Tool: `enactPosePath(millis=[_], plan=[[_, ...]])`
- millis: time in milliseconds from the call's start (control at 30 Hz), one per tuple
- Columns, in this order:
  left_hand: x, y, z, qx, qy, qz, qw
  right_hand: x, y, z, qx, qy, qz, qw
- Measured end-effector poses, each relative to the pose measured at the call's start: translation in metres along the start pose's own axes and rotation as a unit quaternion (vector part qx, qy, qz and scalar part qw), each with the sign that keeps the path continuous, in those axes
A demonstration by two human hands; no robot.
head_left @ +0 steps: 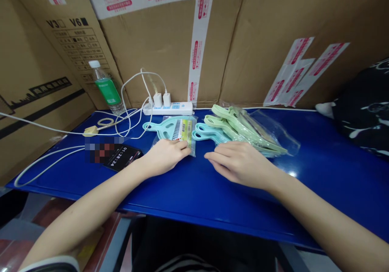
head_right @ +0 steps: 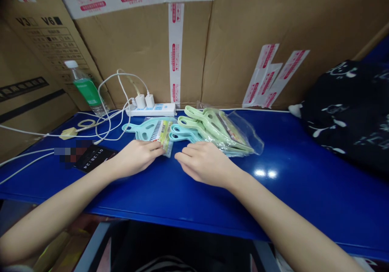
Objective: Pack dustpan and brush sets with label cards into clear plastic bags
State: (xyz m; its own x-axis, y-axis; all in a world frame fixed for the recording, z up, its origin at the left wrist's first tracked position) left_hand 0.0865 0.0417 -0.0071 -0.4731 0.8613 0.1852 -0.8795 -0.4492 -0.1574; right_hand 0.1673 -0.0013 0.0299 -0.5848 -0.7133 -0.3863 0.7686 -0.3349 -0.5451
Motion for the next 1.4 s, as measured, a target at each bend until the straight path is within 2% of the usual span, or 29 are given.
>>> enactPosePath(millis=[1000, 1400], plan=[[-0.003, 0.000, 0.002, -0.002, -0.012, -0.003, 1.000, 0.001, 0.003, -0.010, 0.047, -0.014, -0.007, 0.999], [-0.005, -0.001, 0.003, 0.002, -0.019, -0.007, 1.000, 0.002, 0.002, -0.008, 0.039, -0.017, 0.000, 0.999]])
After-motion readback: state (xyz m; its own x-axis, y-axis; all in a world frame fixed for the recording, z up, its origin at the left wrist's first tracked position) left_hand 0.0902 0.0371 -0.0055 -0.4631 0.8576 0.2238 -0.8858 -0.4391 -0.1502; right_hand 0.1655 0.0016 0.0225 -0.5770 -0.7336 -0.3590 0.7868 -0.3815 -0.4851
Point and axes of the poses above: each hand's wrist, its own y-axis away from the middle knuckle, its own z-axis out of the back of the hand, x = y × z, the point moved 9 cm from there along -y, towards the middle knuckle, and after that the axes turned 11 degrees about y, right-handed, at the moved point
